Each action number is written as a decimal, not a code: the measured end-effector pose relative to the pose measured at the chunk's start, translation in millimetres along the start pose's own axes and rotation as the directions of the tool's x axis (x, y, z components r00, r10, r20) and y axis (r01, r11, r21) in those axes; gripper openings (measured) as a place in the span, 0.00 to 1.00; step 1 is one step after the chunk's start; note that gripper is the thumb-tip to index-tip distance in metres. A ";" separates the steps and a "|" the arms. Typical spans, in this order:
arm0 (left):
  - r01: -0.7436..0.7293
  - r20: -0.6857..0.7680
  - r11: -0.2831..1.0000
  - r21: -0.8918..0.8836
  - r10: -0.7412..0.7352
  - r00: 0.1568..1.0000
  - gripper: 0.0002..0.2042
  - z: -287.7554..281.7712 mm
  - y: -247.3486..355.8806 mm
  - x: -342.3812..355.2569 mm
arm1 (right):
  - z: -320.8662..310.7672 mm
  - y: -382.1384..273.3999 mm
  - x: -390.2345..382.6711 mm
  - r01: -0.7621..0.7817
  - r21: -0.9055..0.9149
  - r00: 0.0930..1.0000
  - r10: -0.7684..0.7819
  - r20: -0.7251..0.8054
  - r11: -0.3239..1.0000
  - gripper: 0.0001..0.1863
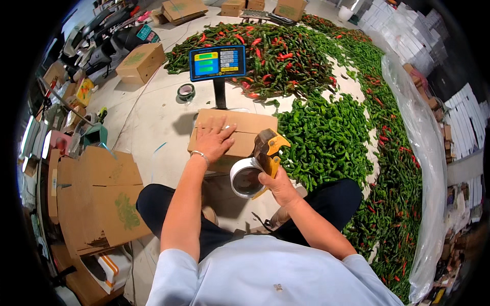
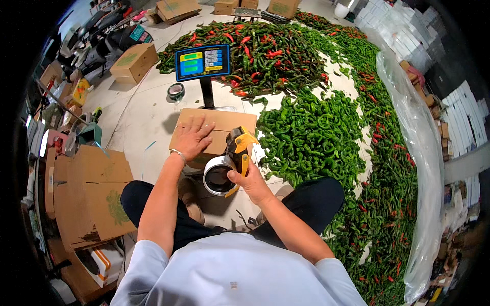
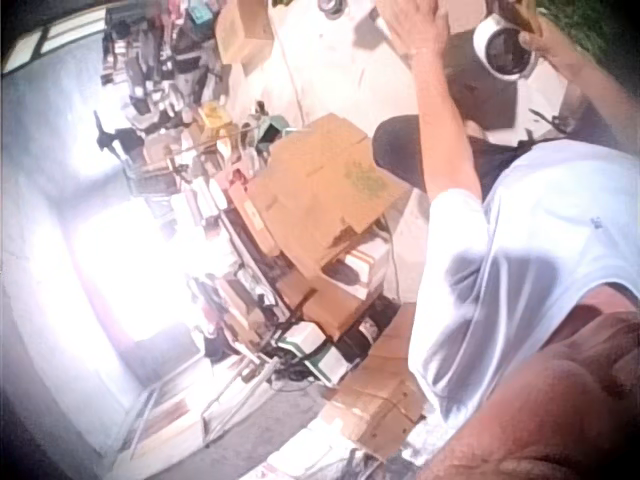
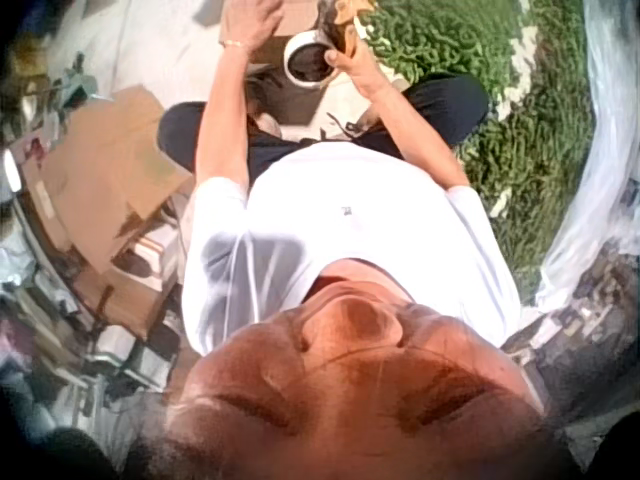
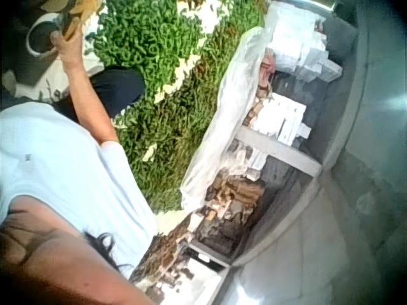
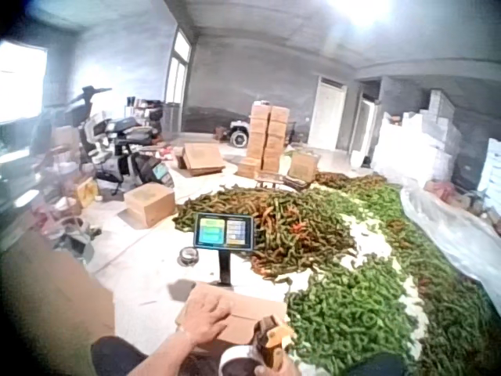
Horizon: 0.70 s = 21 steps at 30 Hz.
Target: The person sits on the floor sorting green and red chili peppers from a large pile, separating them by hand. They then assemble a cardboard box, place it on a digital scale, and use a handheld tape dispenser to seal the box.
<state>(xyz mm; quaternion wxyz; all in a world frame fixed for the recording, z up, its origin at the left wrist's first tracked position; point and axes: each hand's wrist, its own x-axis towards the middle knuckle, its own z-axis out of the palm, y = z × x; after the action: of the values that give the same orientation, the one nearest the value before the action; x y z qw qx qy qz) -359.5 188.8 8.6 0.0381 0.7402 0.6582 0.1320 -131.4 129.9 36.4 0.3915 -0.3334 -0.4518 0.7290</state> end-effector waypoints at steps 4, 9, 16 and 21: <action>0.107 -0.029 0.490 -0.865 -0.262 0.965 0.22 -20.4 46.1 -20.3 | -13.4 -11.7 -7.6 0.094 -0.031 0.993 -0.096 -0.073 0.995 0.41; 0.215 0.215 0.053 -0.975 0.000 0.977 0.28 -44.8 99.0 -72.9 | -12.0 -21.3 -2.6 0.262 0.074 0.952 -0.246 -0.183 0.962 0.30; 0.164 0.169 -0.043 -0.986 -0.150 0.974 0.17 -72.7 79.2 -72.5 | -17.9 -42.6 -9.4 0.201 -0.368 0.972 -0.231 -0.040 0.908 0.26; 0.202 0.184 0.265 -0.943 -0.092 0.979 0.16 -117.4 59.8 -69.1 | 2.1 -81.3 -22.8 0.112 -0.643 0.986 -0.164 -0.022 0.758 0.30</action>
<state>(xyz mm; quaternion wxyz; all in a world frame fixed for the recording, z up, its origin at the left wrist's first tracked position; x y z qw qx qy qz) -337.5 99.2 125.2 0.5162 0.5101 0.5101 0.4618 -100.5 132.4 115.0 0.3245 -0.4405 -0.6806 0.4873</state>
